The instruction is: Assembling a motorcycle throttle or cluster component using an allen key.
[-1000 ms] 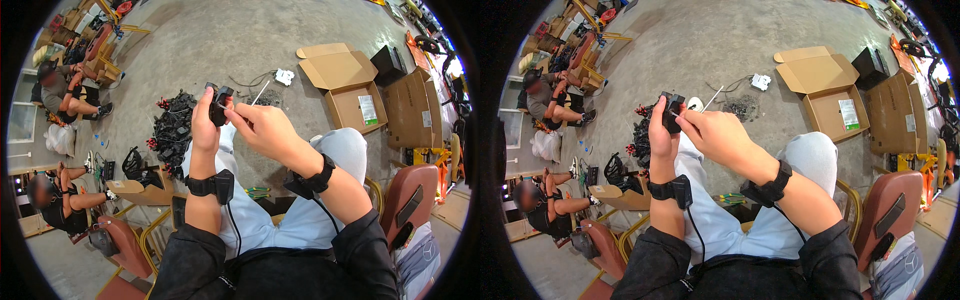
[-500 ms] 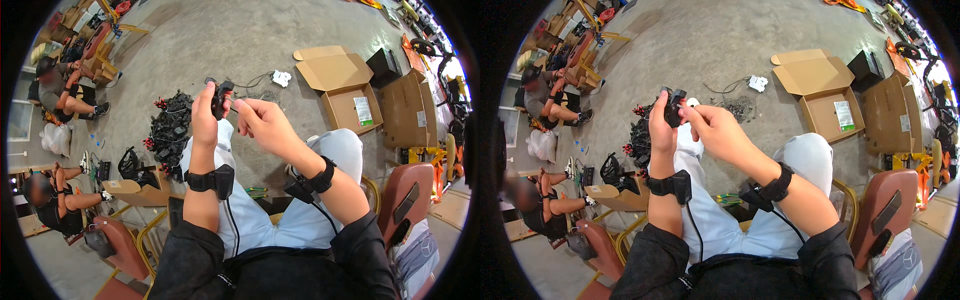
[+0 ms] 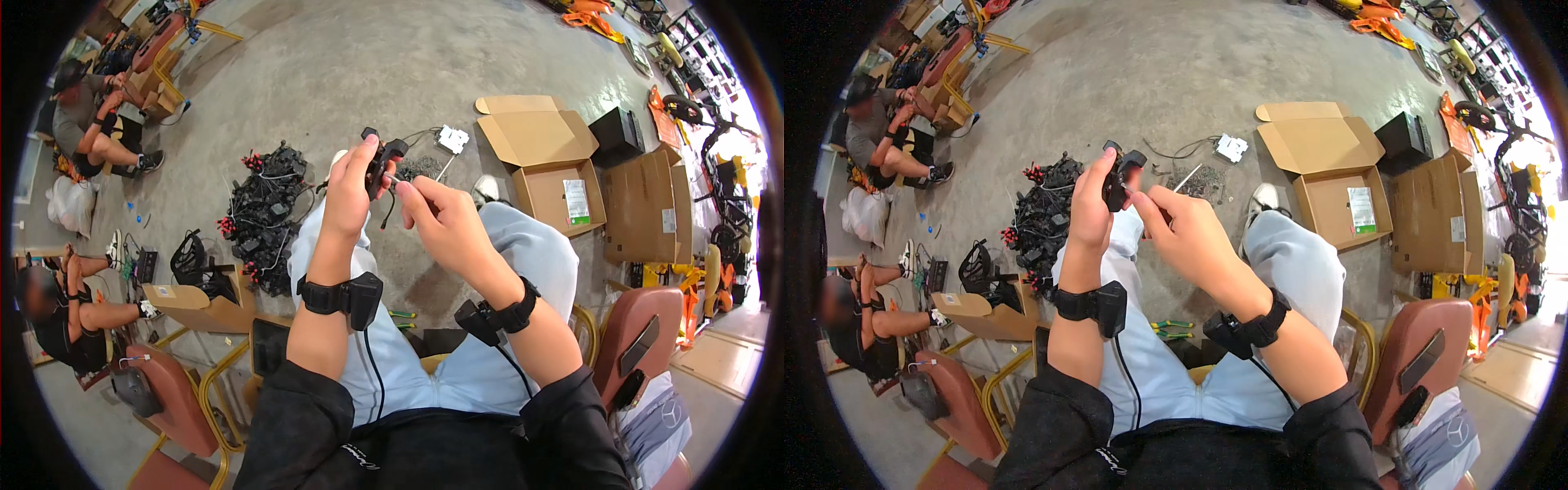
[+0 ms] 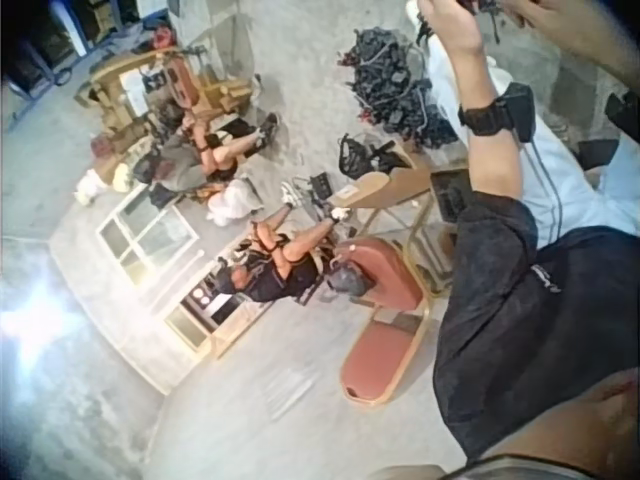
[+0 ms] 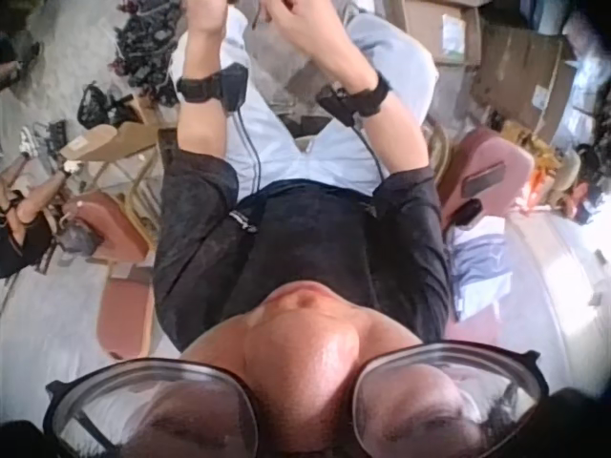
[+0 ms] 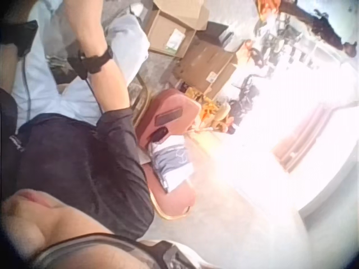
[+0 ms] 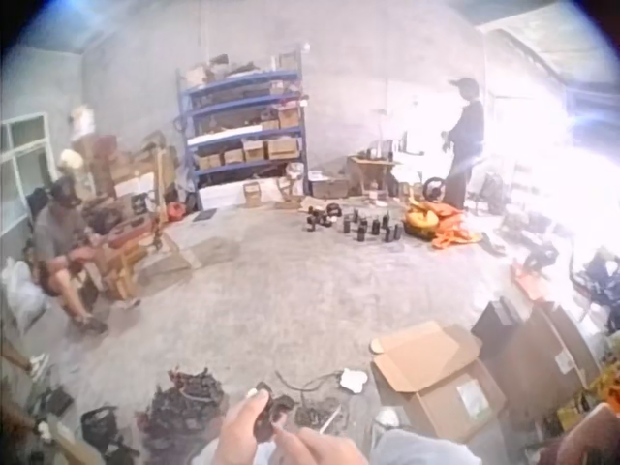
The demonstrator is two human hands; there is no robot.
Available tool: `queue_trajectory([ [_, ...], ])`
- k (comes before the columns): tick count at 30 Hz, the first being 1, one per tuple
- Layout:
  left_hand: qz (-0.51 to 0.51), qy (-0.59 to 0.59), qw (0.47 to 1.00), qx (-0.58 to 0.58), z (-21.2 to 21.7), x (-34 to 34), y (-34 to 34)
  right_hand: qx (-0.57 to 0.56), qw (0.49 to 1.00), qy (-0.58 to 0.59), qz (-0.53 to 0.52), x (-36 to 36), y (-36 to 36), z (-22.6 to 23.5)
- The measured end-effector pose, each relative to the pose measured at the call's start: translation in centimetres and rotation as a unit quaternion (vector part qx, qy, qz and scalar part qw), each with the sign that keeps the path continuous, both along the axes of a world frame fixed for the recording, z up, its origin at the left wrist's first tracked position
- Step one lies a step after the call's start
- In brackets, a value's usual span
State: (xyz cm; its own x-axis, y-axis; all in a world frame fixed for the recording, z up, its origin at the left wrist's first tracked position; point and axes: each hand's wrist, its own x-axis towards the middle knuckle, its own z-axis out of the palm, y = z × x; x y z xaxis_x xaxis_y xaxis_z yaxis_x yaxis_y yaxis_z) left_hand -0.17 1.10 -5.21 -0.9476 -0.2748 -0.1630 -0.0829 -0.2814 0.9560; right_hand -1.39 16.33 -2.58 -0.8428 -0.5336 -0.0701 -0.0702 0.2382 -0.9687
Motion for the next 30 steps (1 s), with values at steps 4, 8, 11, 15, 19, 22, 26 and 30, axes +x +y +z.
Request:
queue_trajectory([
  [4, -0.006, -0.001, 0.999, 0.05, 0.1, -1.1, 0.6, -0.051, 0.994, 0.08, -0.05, -0.8, 0.1, -2.9],
  [8, 0.028, -0.045, 0.999, 0.008, 0.2, -1.1, 0.7, -0.084, 0.988, 0.131, -0.024, -1.7, -0.6, -3.4],
  [11, 0.02, -0.058, 0.998, -0.009, 0.5, -0.8, 0.8, -0.062, 0.99, 0.126, -0.012, -2.1, -0.1, -3.5],
  [15, -0.017, -0.041, 0.998, -0.034, 0.0, -0.2, 0.2, -0.062, 0.996, 0.069, 0.002, -2.3, 0.4, -3.1],
  [19, 0.033, -0.046, 0.998, -0.018, 0.3, 0.0, 1.0, -0.059, 0.983, 0.175, 0.017, -1.8, -0.5, -3.2],
  [22, 0.037, -0.044, 0.998, 0.036, 0.0, 0.1, 0.3, -0.055, 0.973, 0.22, 0.033, -1.2, -1.7, -3.6],
  [26, 0.039, -0.052, 0.995, 0.075, 0.2, 0.2, -0.4, -0.064, 0.967, 0.243, 0.041, -1.1, -2.4, -4.1],
  [30, 0.059, -0.05, 0.995, 0.067, 0.4, 0.2, 0.2, -0.065, 0.971, 0.228, 0.023, -1.1, -2.1, -4.3],
])
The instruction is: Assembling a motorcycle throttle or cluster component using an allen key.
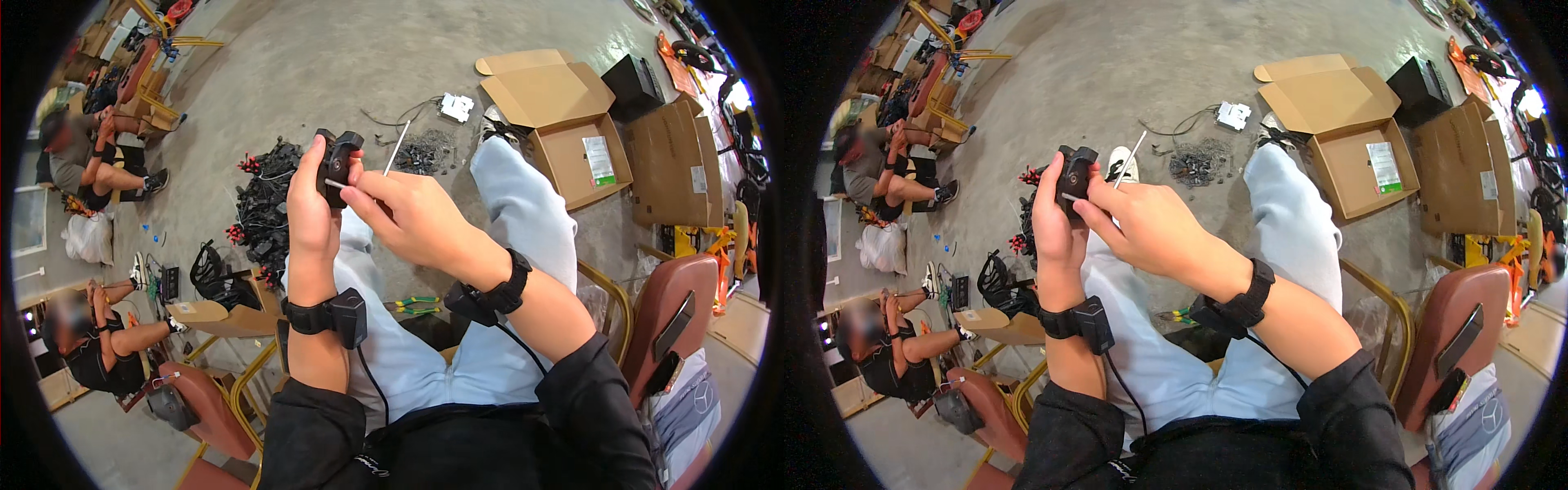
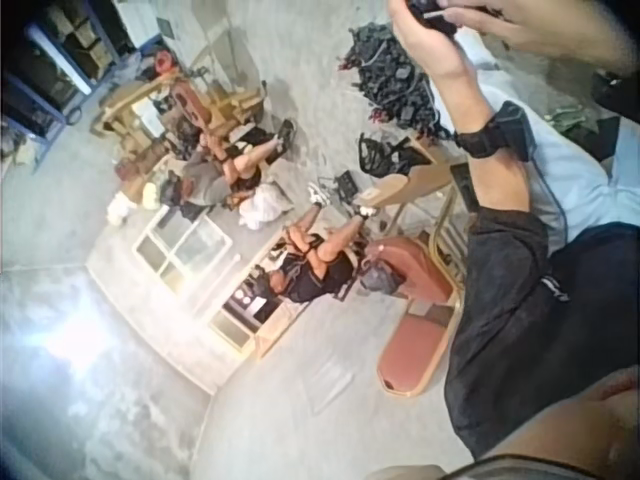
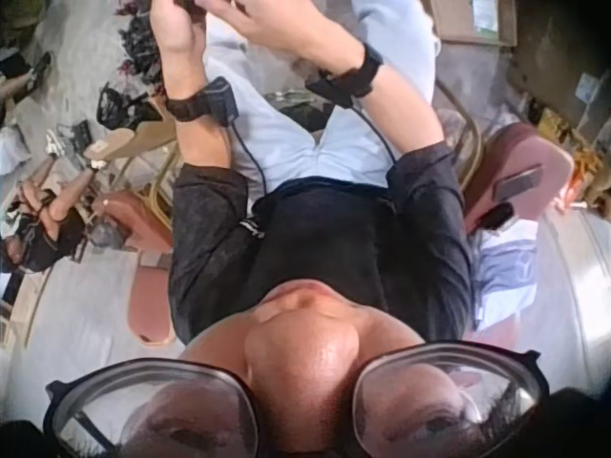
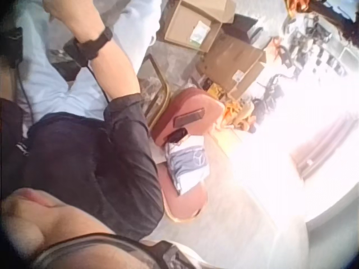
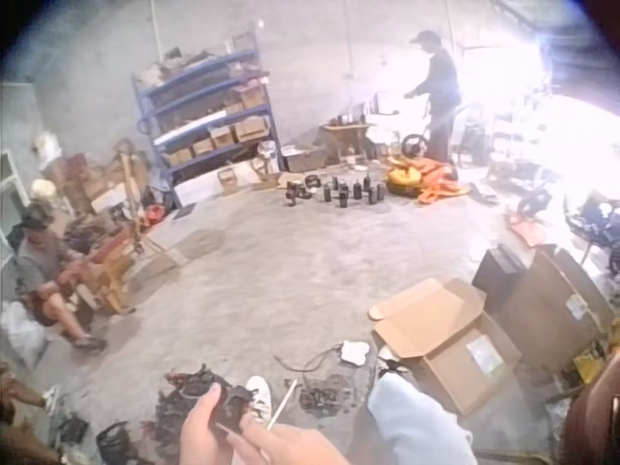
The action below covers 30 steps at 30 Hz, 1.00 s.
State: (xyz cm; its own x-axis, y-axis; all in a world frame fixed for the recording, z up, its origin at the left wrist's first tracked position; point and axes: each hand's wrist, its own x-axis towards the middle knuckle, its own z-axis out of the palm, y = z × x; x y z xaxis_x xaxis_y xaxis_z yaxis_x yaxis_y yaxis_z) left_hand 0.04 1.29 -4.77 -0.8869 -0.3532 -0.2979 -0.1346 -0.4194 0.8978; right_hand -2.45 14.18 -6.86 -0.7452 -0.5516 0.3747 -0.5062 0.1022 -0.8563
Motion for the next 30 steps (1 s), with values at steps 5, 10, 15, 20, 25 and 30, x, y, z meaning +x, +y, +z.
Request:
queue_trajectory([
  [5, -0.005, -0.005, 1.0, -0.008, -0.6, 0.1, 0.2, -0.024, 0.999, 0.001, -0.021, -0.3, 0.2, -0.5],
  [10, -0.009, -0.023, 1.0, -0.018, -0.6, 0.3, 0.1, 0.018, 0.999, -0.03, -0.02, -0.6, 1.0, 0.5],
  [15, -0.044, -0.01, 0.999, -0.017, -0.6, 0.7, -0.3, 0.034, 0.998, -0.057, -0.02, -0.6, 1.2, 0.7],
  [20, -0.016, -0.024, 0.998, -0.063, -0.8, 0.5, -0.2, 0.073, 0.994, 0.079, -0.028, -0.8, 1.5, 0.2],
  [25, -0.02, -0.02, 0.992, -0.119, -1.0, 0.4, -0.3, 0.079, 0.963, 0.249, -0.072, -1.4, 1.3, -0.4],
  [30, -0.022, -0.035, 0.992, -0.118, -1.0, 0.3, -0.3, 0.073, 0.961, 0.257, -0.07, -1.5, 1.2, -0.6],
])
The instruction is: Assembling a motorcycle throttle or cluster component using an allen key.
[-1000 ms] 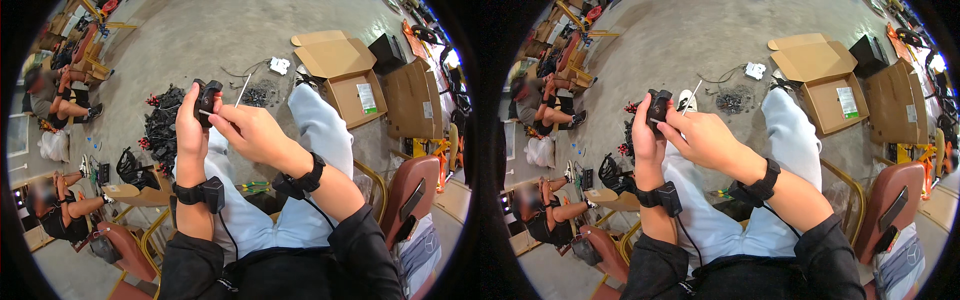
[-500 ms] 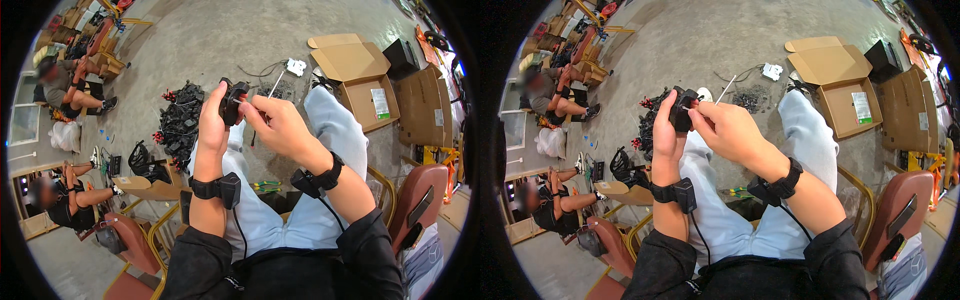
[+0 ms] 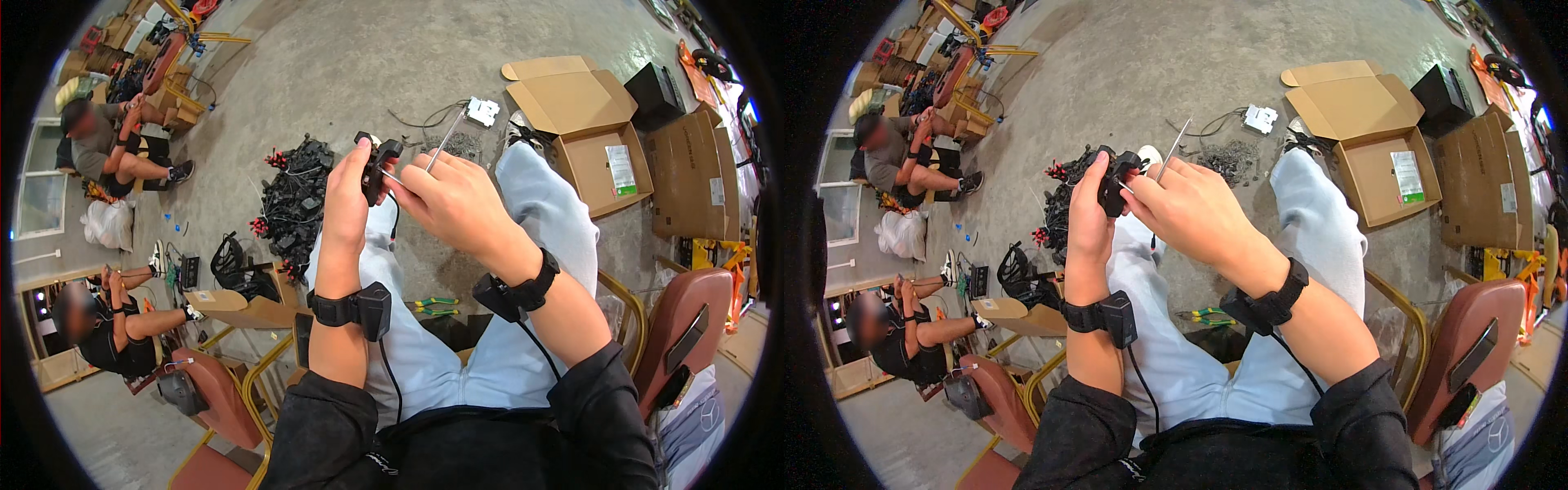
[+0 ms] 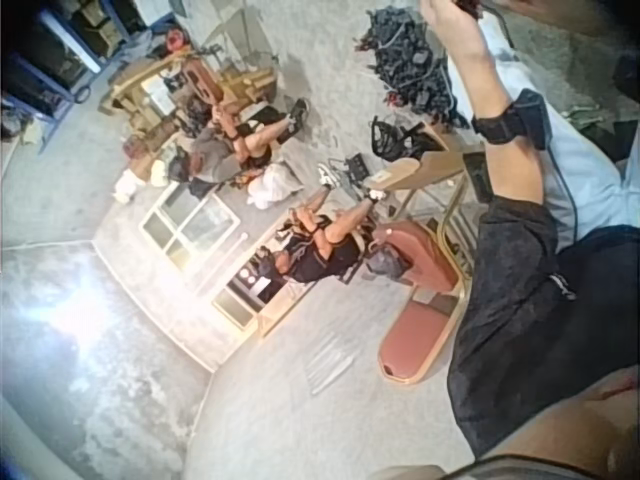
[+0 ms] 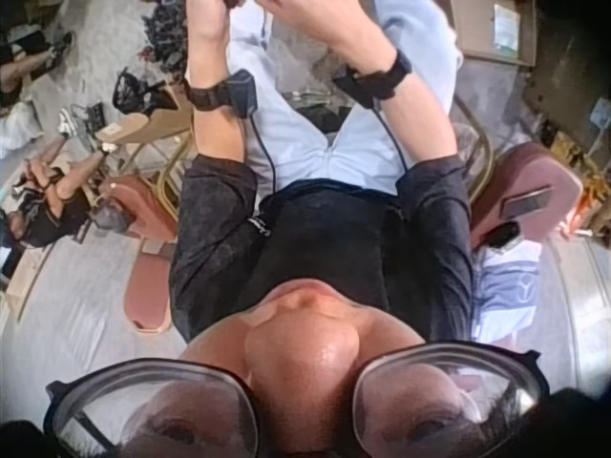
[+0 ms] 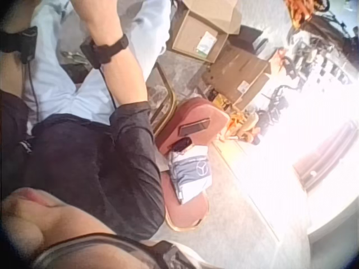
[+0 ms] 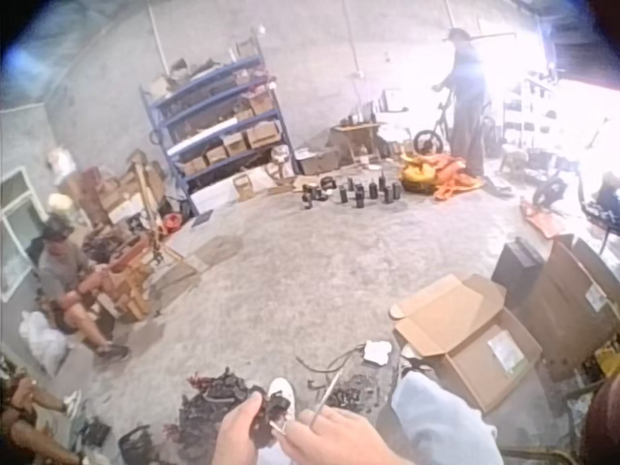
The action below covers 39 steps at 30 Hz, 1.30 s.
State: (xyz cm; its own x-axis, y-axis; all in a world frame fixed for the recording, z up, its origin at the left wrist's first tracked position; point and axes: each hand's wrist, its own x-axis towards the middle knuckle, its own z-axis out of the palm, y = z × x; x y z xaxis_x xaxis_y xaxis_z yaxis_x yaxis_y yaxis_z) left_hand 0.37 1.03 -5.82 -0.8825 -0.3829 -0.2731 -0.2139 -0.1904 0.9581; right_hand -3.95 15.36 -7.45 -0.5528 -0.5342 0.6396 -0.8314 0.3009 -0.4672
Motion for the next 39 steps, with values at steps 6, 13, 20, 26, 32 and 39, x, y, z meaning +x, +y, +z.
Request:
queue_trajectory([
  [6, 0.001, 0.008, 1.0, 0.009, -0.3, 0.1, -0.2, -0.037, 0.93, -0.36, 0.065, 0.4, -0.5, 0.6],
  [13, 0.078, 0.053, 0.993, 0.065, 0.2, -0.3, 0.3, -0.166, 0.676, -0.699, 0.164, -0.2, -0.6, 0.8],
  [20, 0.065, 0.04, 0.994, 0.074, 0.1, -0.2, 0.5, -0.126, 0.817, -0.552, 0.108, 0.7, -1.1, 0.4],
  [26, 0.036, 0.027, 0.999, 0.028, -0.3, 0.0, 0.2, -0.078, 0.86, -0.497, 0.085, 0.6, -0.5, 0.8],
  [32, 0.041, 0.067, 0.997, -0.021, -0.1, 0.1, 0.2, -0.191, 0.585, -0.761, 0.203, -0.2, -0.3, 1.6],
  [39, 0.02, 0.052, 0.998, 0.031, -0.4, 0.3, -0.2, -0.202, 0.707, -0.663, 0.141, -0.1, -0.4, 0.3],
])
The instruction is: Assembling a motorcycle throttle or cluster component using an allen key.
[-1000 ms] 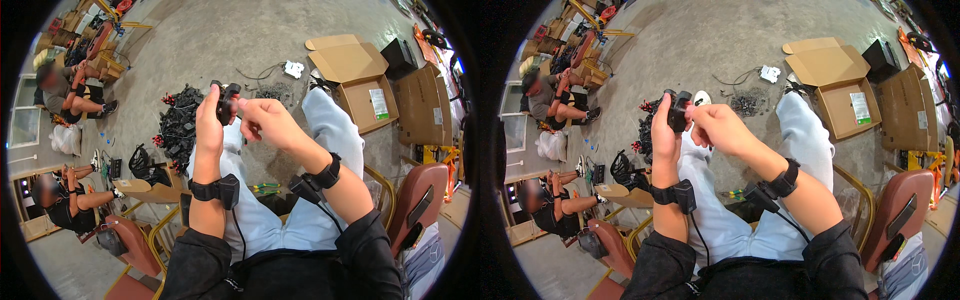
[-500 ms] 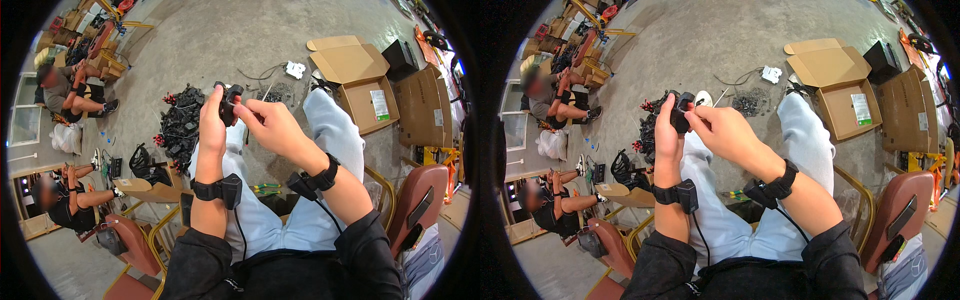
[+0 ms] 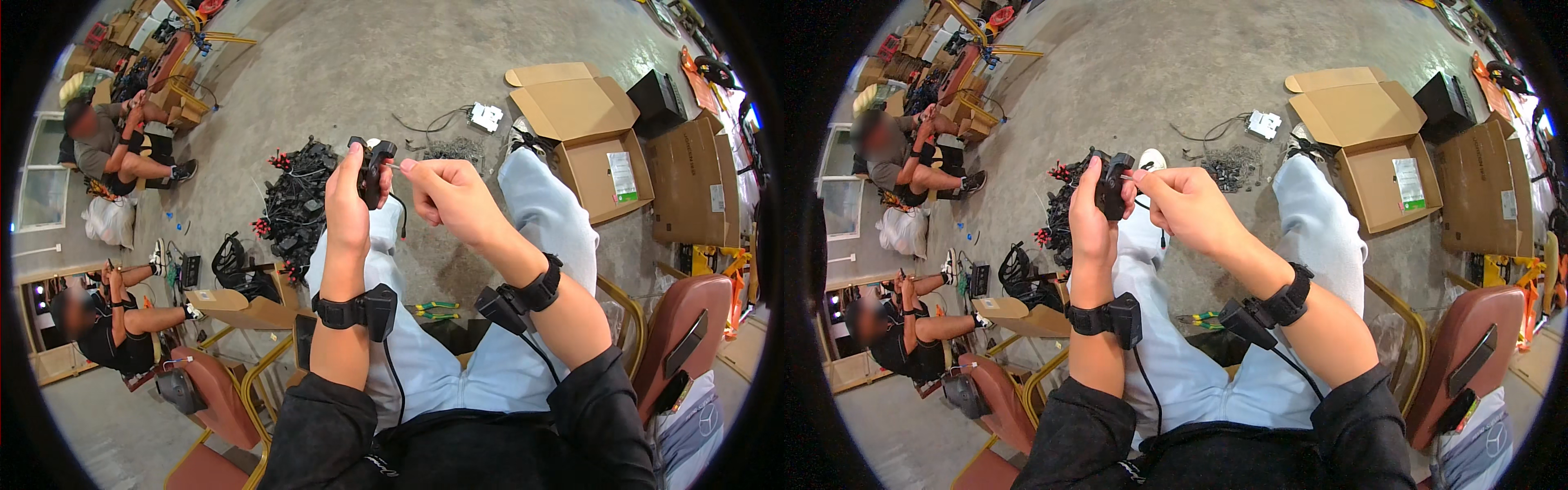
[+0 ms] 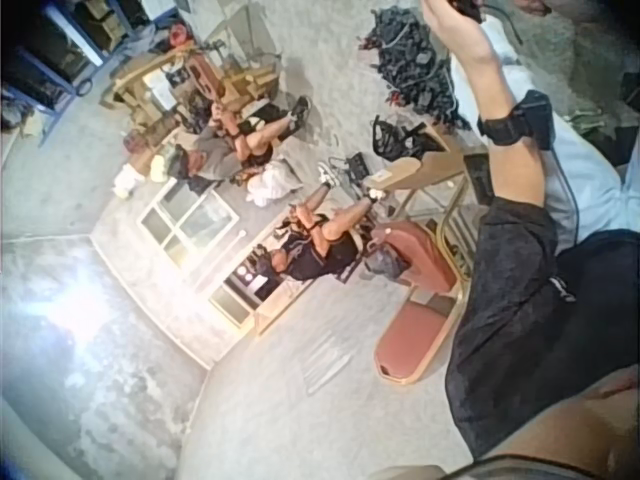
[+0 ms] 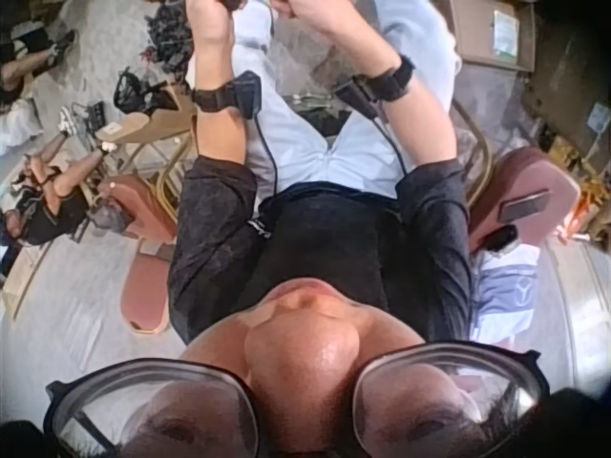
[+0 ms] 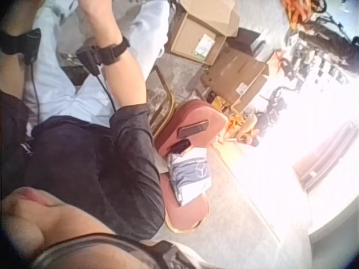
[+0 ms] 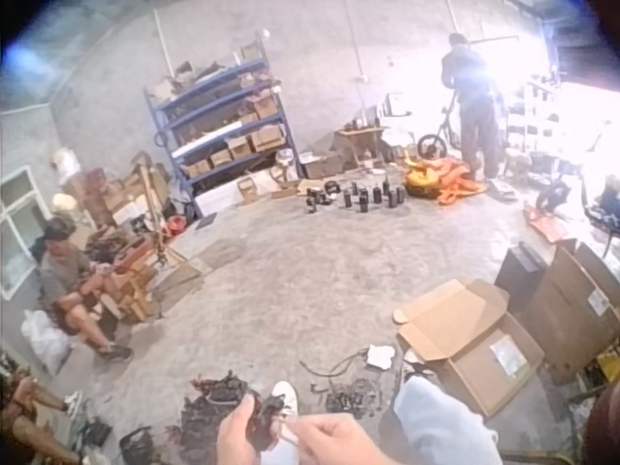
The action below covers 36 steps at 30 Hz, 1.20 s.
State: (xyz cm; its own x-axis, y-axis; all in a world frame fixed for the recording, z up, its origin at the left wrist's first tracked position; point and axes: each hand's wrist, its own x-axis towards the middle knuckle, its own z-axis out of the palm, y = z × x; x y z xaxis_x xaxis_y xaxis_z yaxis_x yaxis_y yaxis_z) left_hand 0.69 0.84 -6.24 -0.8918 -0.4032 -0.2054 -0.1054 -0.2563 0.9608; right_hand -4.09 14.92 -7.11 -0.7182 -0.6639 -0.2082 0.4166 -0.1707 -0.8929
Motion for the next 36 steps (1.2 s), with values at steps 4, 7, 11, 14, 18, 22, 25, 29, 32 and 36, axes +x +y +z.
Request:
queue_trajectory([
  [4, 0.01, -0.048, 0.999, 0.014, 0.2, 0.2, 0.4, 0.093, 0.974, 0.202, -0.053, 0.8, -0.1, 0.6],
  [7, 0.018, -0.054, 0.998, 0.024, 0.5, 0.2, 0.8, 0.154, 0.906, 0.388, -0.07, 0.8, 0.2, 1.0],
  [11, -0.005, -0.077, 0.996, 0.046, 0.2, 0.0, 1.1, 0.158, 0.905, 0.392, -0.048, 0.3, 1.0, 1.2],
  [14, -0.027, -0.083, 0.995, 0.048, 0.3, 0.1, 0.9, 0.158, 0.843, 0.51, -0.068, -0.3, 1.2, 0.3],
  [18, -0.023, -0.089, 0.995, 0.032, 0.3, 0.3, 0.6, 0.178, 0.771, 0.607, -0.074, -0.6, 1.1, 0.2],
  [22, -0.038, -0.052, 0.998, -0.01, -0.2, 0.1, 0.3, 0.101, 0.99, 0.087, 0.04, 0.1, 0.6, 0.7],
  [25, -0.022, -0.047, 0.999, -0.001, 0.0, -0.1, 0.7, -0.071, 0.973, -0.184, 0.119, -0.5, 1.0, 0.2],
  [29, -0.016, -0.044, 0.999, -0.021, -0.1, -0.1, 0.7, -0.064, 0.968, -0.211, 0.123, -0.3, 0.9, 0.5],
  [32, 0.005, -0.062, 0.998, -0.008, 0.0, -0.1, 0.8, 0.122, 0.982, 0.141, 0.001, 0.3, 0.1, 0.0],
  [36, -0.006, -0.061, 0.998, -0.019, 0.1, 0.0, 0.1, 0.173, 0.776, 0.59, -0.144, 0.2, 0.5, 0.1],
])
